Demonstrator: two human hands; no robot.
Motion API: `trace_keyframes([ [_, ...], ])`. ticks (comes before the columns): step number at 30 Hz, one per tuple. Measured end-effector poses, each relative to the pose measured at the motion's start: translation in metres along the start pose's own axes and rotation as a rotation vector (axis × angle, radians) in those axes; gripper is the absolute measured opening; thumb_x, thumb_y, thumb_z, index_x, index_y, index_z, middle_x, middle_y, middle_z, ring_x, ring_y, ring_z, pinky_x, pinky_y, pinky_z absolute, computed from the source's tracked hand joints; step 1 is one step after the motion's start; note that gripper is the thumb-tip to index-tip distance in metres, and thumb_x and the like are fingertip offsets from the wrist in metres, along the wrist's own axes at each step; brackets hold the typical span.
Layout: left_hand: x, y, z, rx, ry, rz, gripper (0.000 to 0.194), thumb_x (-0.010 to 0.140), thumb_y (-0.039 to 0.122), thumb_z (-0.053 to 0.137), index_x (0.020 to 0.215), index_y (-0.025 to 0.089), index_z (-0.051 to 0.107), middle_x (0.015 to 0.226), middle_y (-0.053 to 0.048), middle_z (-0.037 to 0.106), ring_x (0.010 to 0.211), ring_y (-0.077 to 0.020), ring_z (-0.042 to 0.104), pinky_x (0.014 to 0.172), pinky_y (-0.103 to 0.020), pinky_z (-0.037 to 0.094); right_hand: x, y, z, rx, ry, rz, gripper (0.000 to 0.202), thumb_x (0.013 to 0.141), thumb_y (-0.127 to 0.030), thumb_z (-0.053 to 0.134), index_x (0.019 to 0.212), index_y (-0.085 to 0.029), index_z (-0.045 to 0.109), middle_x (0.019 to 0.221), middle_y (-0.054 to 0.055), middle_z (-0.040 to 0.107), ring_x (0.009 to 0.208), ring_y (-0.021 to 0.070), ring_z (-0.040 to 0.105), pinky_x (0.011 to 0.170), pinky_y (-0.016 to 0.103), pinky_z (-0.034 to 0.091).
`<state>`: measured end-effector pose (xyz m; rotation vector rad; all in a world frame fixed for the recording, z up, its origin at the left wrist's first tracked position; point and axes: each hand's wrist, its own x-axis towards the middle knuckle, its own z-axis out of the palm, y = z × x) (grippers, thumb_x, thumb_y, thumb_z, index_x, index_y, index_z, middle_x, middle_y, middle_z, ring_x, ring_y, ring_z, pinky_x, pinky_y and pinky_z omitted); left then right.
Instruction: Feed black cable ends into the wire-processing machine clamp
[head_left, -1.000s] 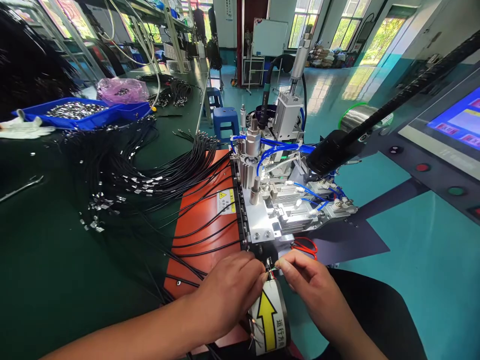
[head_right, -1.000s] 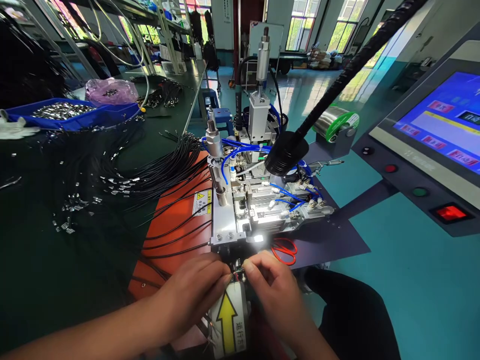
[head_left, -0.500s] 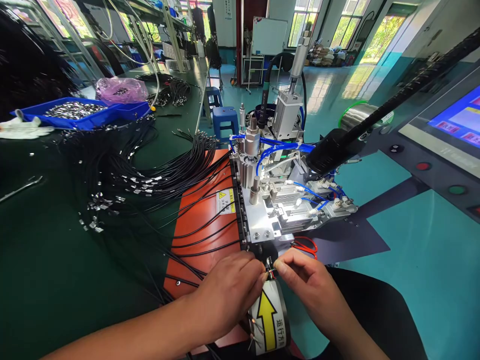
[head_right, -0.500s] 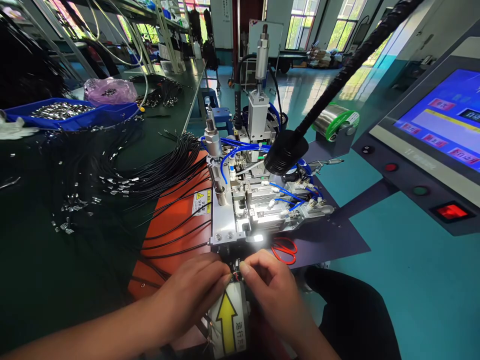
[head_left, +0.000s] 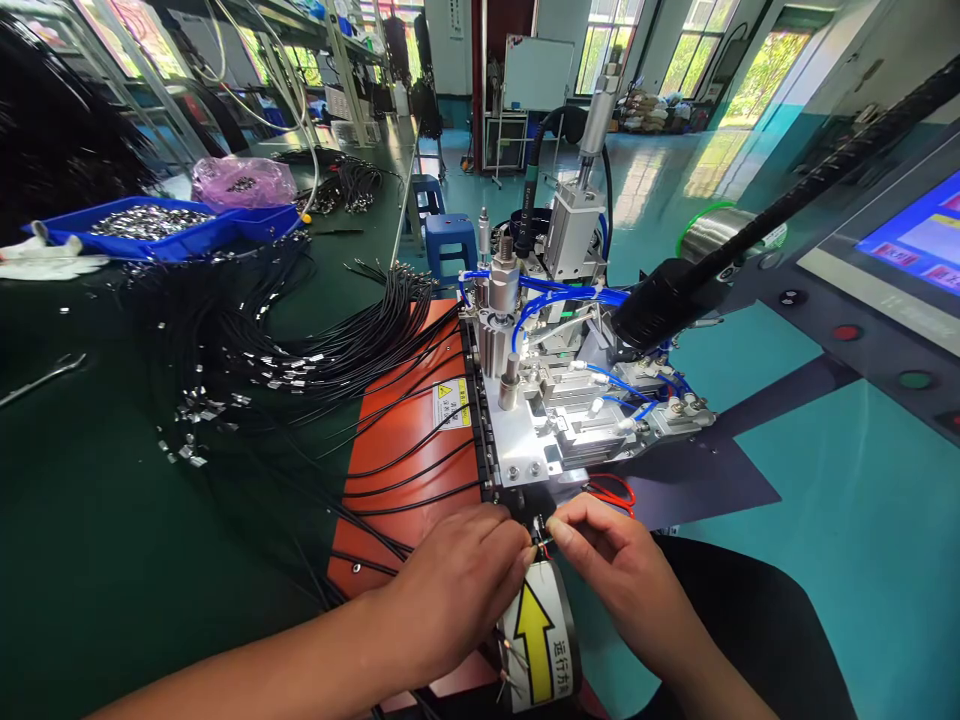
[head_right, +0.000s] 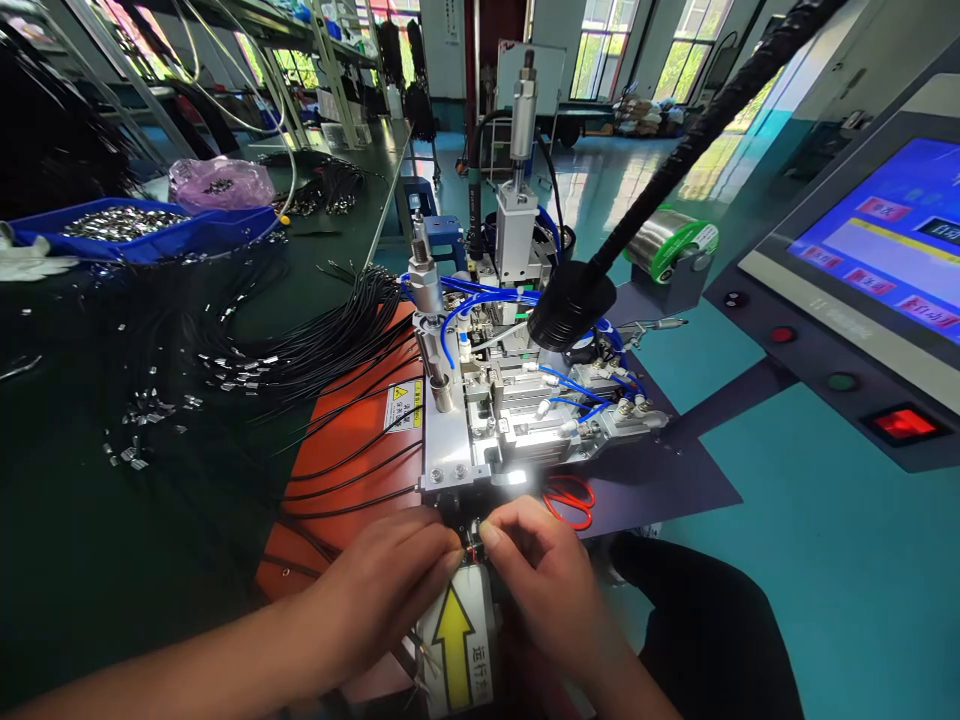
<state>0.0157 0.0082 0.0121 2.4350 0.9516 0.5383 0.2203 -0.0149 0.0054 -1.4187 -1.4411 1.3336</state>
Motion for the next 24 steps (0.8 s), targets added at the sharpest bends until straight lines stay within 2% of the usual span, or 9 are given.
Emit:
trace_keyframes([
  [9,-0.002,0.0,0.0,-0.018,-0.008,-0.025,0.024,0.103,0.02,0.042,0.083,0.017,0.055,0.076,-0.002,0.054,0.07,-0.0173,0.052,0.063,-0.029,0.04,-0.001,-0.001,0.001,-0.026,-0.006,-0.01,0.029,0.099,-0.041,0.053,0.08,-0.021,0.06,0.078,-0.002,0.057,0.075,0.015,0.053,0.069,0.027,0.043],
  [14,-0.006,-0.002,-0.006,-0.148,-0.036,-0.107,0.005,0.1,0.023,0.054,0.101,0.021,0.059,0.091,-0.001,0.061,0.084,-0.0179,0.057,0.072,-0.029,0.043,-0.001,0.001,0.003,-0.062,0.016,-0.011,0.03,0.1,-0.042,0.051,0.08,-0.021,0.058,0.078,-0.003,0.055,0.074,0.0145,0.052,0.068,0.027,0.042],
  [16,-0.006,-0.001,-0.008,-0.186,-0.023,-0.133,0.01,0.097,0.02,0.059,0.107,0.023,0.058,0.094,-0.001,0.06,0.088,-0.0174,0.058,0.074,-0.027,0.043,-0.001,0.002,0.003,-0.063,0.019,-0.017,0.03,0.101,-0.041,0.051,0.079,-0.021,0.057,0.078,-0.003,0.055,0.074,0.0146,0.052,0.068,0.027,0.042],
  [24,-0.009,-0.002,-0.007,-0.185,0.044,-0.134,0.009,0.1,0.019,0.053,0.1,0.021,0.061,0.089,-0.001,0.057,0.081,-0.0157,0.056,0.069,-0.026,0.043,0.001,0.006,0.004,-0.007,0.046,-0.001,0.031,0.1,-0.042,0.051,0.078,-0.021,0.056,0.076,-0.003,0.053,0.073,0.0142,0.05,0.067,0.026,0.041],
])
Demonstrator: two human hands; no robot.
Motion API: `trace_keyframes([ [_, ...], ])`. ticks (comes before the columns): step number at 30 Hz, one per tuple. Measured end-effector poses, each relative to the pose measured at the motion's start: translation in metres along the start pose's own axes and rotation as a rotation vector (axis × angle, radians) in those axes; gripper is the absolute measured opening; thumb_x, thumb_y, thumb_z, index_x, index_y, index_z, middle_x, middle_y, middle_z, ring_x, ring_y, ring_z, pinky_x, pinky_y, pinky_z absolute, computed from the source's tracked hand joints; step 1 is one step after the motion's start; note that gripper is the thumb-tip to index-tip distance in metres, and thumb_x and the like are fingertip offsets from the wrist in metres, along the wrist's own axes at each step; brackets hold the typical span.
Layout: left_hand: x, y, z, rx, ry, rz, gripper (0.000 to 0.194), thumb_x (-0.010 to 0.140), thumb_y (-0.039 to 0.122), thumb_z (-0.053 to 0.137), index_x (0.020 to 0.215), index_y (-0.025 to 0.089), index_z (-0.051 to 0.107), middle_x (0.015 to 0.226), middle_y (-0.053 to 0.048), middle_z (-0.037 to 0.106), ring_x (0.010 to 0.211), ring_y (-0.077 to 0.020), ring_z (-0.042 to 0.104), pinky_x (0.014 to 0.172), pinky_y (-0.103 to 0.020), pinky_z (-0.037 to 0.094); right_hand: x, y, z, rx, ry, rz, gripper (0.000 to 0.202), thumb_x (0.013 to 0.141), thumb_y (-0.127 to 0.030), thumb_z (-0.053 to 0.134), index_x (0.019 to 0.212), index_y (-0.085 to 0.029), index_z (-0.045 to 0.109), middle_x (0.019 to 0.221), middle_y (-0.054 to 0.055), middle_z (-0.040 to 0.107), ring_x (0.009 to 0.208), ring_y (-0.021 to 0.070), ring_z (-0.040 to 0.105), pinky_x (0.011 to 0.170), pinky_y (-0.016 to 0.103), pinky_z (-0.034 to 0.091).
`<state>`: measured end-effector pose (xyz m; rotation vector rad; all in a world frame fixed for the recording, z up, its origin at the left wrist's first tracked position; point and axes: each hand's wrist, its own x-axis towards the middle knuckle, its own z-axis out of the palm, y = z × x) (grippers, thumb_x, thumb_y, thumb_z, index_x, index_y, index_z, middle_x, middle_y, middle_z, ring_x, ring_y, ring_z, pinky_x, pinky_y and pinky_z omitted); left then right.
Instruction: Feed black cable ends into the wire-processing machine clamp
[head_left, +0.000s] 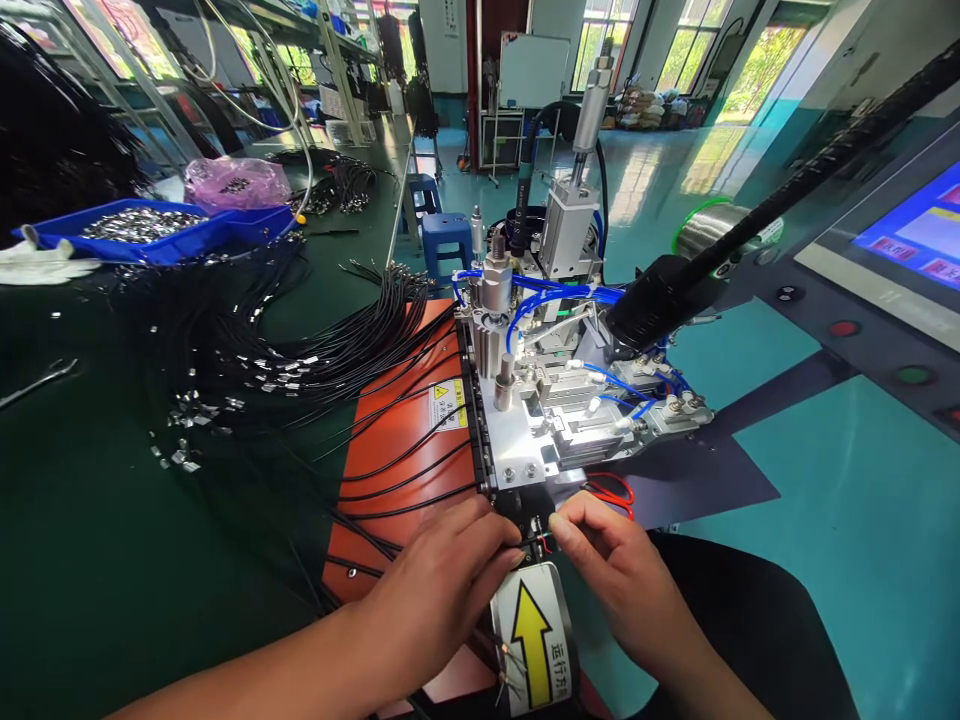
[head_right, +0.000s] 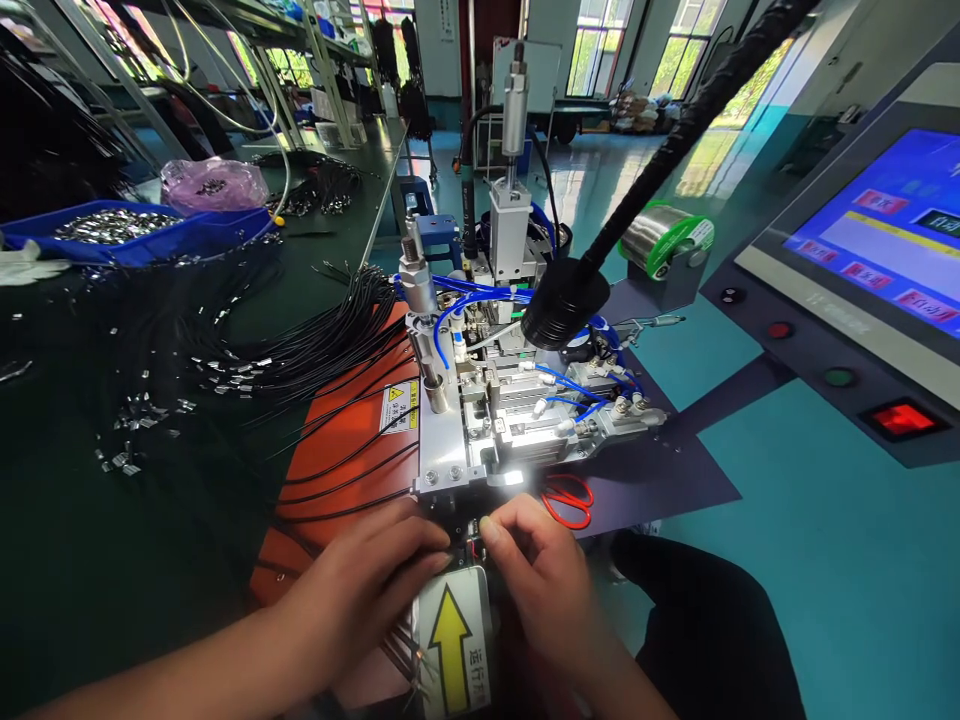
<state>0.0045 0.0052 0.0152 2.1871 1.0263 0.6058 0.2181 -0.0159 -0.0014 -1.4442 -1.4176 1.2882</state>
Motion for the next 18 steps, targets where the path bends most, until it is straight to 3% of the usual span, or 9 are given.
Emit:
trace_keyframes([
  [11,-0.0032,-0.0021,0.0069,0.115,0.053,0.054,0.013,0.103,0.02,0.048,0.105,0.02,0.061,0.089,-0.003,0.058,0.079,-0.0167,0.057,0.068,-0.027,0.046,0.0017,-0.0006,0.0015,0.008,0.012,0.033,0.029,0.099,-0.041,0.053,0.079,-0.021,0.06,0.077,-0.002,0.057,0.074,0.0154,0.053,0.069,0.027,0.043],
  [18,-0.0061,-0.0046,0.0046,0.231,0.046,0.227,0.029,0.099,0.009,0.047,0.125,0.018,0.054,0.092,-0.005,0.056,0.08,-0.0186,0.052,0.065,-0.029,0.041,0.0047,0.0009,0.0056,-0.047,0.051,0.055,0.028,0.099,-0.042,0.052,0.082,-0.021,0.06,0.079,-0.001,0.059,0.074,0.0161,0.055,0.067,0.027,0.044],
])
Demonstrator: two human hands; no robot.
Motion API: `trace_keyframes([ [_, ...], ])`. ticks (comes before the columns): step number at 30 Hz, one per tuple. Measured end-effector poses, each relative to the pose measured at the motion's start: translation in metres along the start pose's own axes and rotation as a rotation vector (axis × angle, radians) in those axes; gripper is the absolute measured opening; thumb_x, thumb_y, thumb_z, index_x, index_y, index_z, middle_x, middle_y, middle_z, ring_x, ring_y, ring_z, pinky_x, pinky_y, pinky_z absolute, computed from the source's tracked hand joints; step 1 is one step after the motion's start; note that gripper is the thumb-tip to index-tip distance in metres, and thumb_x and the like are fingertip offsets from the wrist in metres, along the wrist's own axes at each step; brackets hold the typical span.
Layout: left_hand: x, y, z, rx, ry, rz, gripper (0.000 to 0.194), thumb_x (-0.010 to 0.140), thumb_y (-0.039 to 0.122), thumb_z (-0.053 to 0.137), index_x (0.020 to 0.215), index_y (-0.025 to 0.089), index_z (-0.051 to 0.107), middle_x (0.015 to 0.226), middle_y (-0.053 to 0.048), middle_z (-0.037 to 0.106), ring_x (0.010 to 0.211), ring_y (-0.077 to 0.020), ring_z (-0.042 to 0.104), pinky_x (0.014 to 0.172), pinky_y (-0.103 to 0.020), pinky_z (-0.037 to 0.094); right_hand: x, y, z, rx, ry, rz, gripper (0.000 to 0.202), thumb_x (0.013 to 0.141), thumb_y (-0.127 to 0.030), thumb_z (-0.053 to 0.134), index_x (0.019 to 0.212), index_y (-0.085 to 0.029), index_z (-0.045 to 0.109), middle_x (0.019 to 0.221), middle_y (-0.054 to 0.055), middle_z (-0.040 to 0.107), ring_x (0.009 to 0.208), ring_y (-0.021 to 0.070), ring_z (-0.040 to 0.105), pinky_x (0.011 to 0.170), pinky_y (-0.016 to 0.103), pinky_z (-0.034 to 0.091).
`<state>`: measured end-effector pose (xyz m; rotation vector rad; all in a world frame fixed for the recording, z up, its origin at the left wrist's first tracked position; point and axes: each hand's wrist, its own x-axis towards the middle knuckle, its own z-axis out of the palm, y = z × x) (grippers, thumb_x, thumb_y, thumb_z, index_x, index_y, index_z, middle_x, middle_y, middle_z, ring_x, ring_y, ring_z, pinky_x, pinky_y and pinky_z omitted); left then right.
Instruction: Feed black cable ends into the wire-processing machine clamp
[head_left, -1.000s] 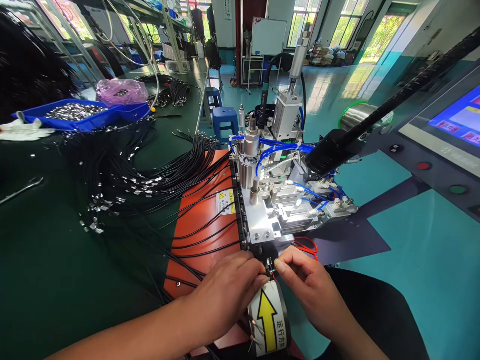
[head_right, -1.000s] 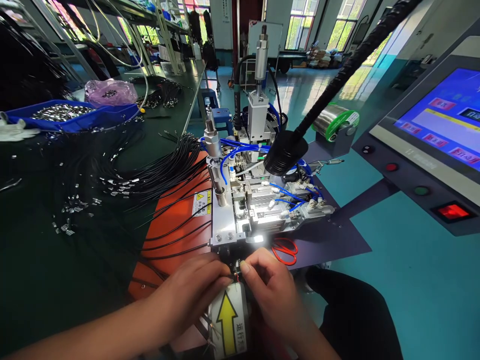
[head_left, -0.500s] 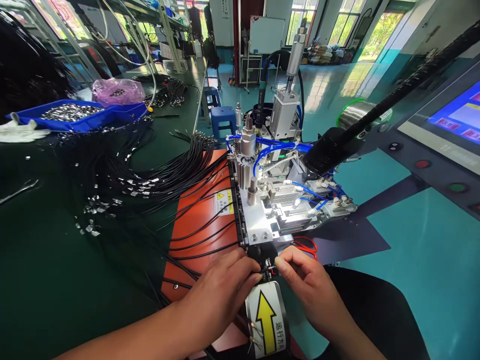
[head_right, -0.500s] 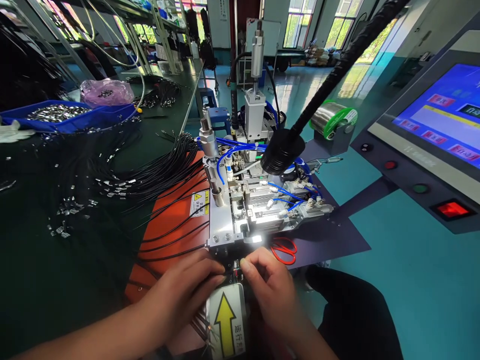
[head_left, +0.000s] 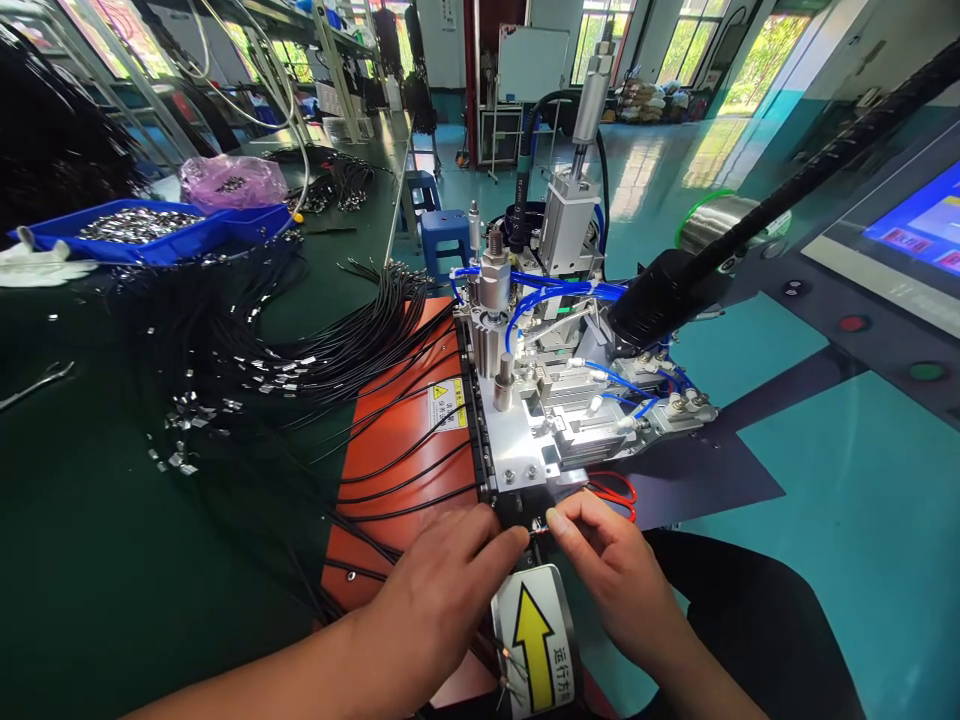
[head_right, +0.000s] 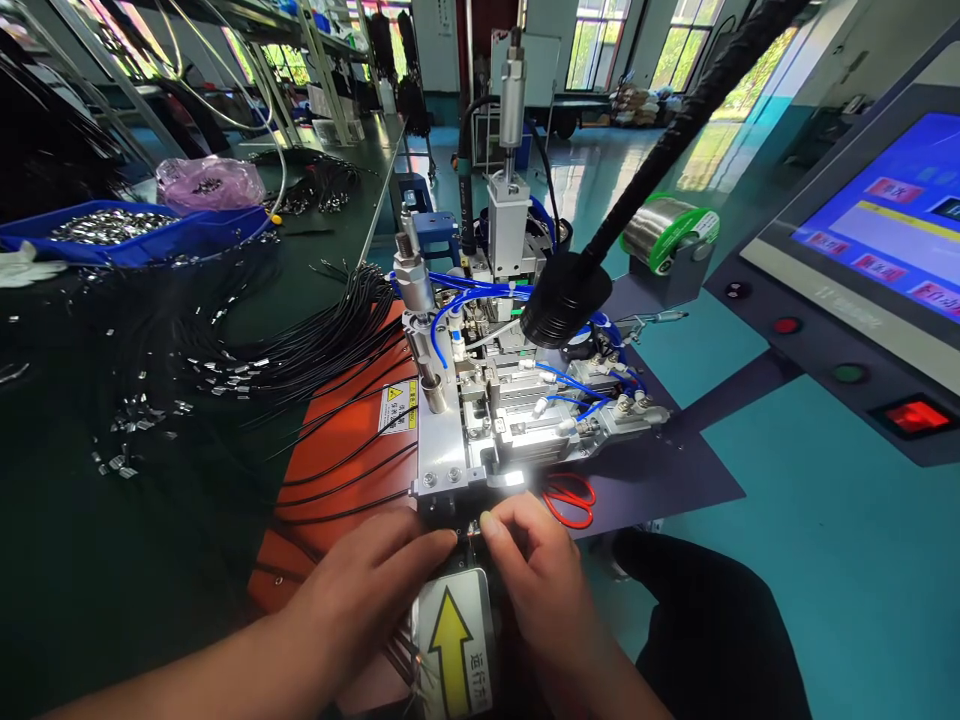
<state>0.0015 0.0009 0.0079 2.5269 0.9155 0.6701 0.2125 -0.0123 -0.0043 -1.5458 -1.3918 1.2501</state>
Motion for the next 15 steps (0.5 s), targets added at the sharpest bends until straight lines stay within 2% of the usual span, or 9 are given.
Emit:
trace_keyframes([
  [2,-0.0008,-0.001,0.0003,0.041,0.024,0.04,0.035,0.097,0.008,0.048,0.131,0.018,0.051,0.093,-0.006,0.056,0.079,-0.0193,0.05,0.064,-0.03,0.039,0.0,0.0009,0.001,-0.028,0.01,-0.012,0.028,0.099,-0.041,0.052,0.081,-0.021,0.06,0.08,-0.001,0.059,0.075,0.0162,0.056,0.068,0.027,0.044],
  [6,-0.0027,-0.0022,0.0026,0.094,0.011,0.054,0.034,0.099,0.01,0.044,0.132,0.017,0.052,0.091,-0.007,0.056,0.078,-0.0204,0.048,0.064,-0.032,0.038,-0.0015,0.0013,0.0019,-0.06,0.025,-0.01,0.029,0.1,-0.041,0.05,0.08,-0.022,0.059,0.08,-0.001,0.059,0.074,0.0159,0.056,0.068,0.027,0.044],
  [15,-0.0052,-0.0019,0.0042,0.095,0.02,0.033,0.034,0.099,0.01,0.045,0.131,0.019,0.051,0.098,-0.008,0.058,0.084,-0.0218,0.052,0.07,-0.034,0.044,0.0009,0.0043,0.0057,-0.083,0.039,0.007,0.029,0.099,-0.043,0.05,0.082,-0.022,0.06,0.081,0.0,0.06,0.075,0.0174,0.058,0.068,0.029,0.045],
])
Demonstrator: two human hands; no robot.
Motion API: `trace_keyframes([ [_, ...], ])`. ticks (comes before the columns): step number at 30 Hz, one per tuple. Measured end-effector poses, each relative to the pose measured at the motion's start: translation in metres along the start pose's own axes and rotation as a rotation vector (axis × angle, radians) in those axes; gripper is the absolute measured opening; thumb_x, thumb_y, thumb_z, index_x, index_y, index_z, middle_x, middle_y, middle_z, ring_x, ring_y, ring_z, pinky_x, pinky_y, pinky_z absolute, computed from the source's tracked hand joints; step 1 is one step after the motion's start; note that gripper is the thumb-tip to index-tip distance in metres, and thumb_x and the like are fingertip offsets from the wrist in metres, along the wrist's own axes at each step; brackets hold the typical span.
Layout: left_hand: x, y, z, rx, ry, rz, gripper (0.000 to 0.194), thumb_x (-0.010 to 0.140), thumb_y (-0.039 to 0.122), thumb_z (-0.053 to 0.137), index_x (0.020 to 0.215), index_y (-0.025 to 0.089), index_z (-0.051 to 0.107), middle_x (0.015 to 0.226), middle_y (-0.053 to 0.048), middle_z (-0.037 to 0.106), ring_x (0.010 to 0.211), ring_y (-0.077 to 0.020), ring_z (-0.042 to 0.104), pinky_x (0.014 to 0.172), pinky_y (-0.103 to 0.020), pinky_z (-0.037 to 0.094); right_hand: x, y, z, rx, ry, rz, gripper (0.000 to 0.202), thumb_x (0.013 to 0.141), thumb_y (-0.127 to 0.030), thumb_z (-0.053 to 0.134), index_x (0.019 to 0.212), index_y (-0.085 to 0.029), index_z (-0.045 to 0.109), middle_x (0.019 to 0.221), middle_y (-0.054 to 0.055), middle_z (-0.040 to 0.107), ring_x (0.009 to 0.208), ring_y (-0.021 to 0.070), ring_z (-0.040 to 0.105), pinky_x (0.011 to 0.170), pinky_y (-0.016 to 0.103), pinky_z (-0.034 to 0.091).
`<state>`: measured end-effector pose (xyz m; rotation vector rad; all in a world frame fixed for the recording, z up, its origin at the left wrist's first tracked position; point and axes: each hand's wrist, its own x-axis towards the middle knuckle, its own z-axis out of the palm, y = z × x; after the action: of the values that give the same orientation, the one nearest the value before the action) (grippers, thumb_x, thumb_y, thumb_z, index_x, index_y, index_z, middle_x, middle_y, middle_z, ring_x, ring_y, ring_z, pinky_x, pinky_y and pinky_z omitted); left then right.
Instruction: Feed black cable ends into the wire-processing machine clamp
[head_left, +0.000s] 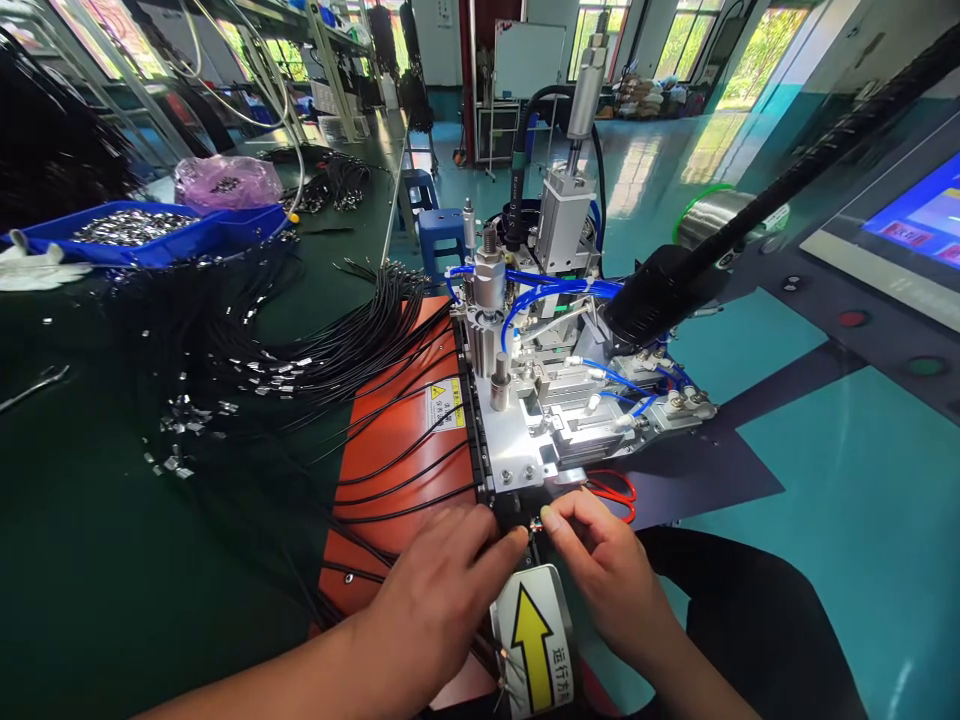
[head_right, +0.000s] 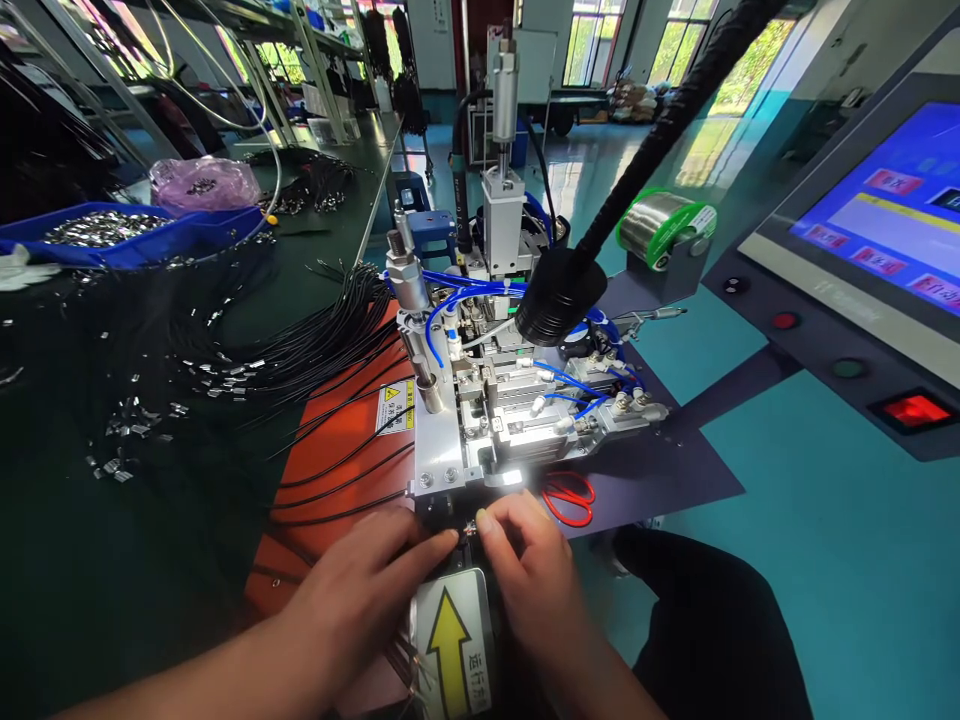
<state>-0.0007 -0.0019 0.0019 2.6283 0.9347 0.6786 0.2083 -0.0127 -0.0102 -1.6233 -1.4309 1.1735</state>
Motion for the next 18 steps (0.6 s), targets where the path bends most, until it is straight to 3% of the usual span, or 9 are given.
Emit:
trace_keyframes([
  [18,0.0029,-0.0003,0.0014,0.074,0.009,0.02,0.031,0.099,0.012,0.044,0.128,0.017,0.054,0.098,-0.01,0.06,0.083,-0.0234,0.055,0.069,-0.037,0.048,-0.0014,-0.002,0.0007,-0.013,0.015,-0.009,0.031,0.099,-0.043,0.05,0.079,-0.022,0.059,0.08,0.0,0.059,0.075,0.0181,0.058,0.069,0.03,0.044],
])
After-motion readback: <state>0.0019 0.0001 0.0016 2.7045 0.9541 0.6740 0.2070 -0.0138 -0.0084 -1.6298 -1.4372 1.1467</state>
